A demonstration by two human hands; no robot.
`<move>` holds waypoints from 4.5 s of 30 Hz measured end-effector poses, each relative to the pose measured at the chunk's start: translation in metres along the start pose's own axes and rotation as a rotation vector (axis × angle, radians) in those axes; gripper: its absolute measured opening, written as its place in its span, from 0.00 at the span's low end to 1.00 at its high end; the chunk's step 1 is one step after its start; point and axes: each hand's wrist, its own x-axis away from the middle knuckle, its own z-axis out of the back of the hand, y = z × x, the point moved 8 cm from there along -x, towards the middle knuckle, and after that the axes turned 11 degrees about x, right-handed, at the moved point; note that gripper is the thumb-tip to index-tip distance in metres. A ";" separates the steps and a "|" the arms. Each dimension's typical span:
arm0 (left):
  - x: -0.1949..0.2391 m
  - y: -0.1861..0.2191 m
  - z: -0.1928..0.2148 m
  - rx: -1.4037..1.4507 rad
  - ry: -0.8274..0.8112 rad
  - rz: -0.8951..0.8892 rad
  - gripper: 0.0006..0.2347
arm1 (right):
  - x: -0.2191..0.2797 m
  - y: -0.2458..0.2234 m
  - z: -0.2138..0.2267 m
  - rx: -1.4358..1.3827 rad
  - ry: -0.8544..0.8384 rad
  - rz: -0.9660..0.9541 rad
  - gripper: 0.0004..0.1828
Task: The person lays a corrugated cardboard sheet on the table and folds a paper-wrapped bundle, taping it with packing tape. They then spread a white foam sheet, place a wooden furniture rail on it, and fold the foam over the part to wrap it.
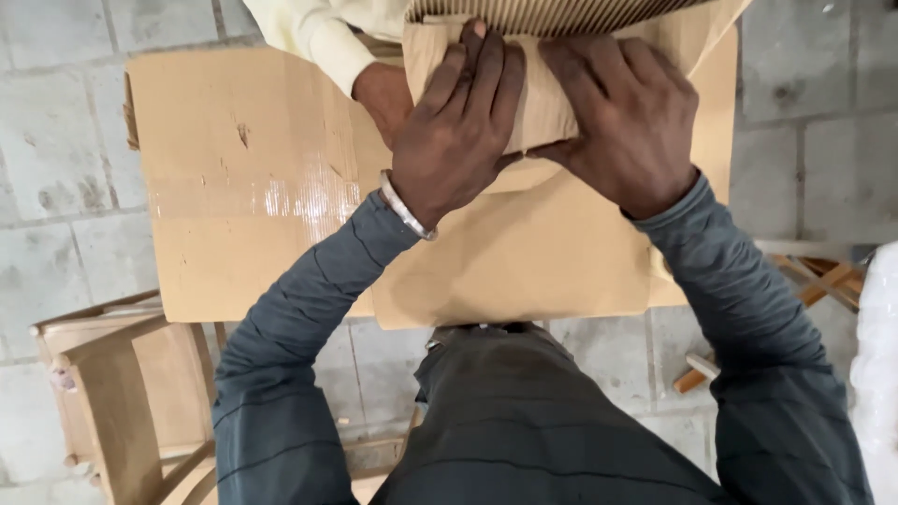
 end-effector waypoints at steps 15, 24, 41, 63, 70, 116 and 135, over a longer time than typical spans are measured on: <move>0.045 -0.028 -0.043 -0.395 -0.192 -0.208 0.31 | 0.013 -0.001 -0.003 0.058 0.092 0.069 0.48; 0.013 -0.021 0.021 -0.470 -0.145 -0.222 0.40 | 0.003 0.002 -0.003 0.036 0.023 0.068 0.44; -0.013 0.004 0.012 0.126 -0.106 0.028 0.42 | 0.019 0.002 -0.014 -0.031 0.082 0.011 0.46; -0.028 -0.003 0.001 0.305 0.122 0.046 0.44 | 0.089 0.047 -0.021 -0.274 0.499 -0.470 0.32; -0.025 -0.003 -0.001 0.365 0.141 0.026 0.43 | 0.082 0.058 -0.065 -0.616 0.743 -0.823 0.21; -0.010 -0.022 0.010 0.362 0.723 0.361 0.19 | 0.038 0.043 -0.049 -0.168 0.280 -0.286 0.29; 0.004 -0.120 -0.005 1.106 0.550 0.457 0.22 | 0.035 0.094 -0.086 -0.422 0.329 -0.647 0.05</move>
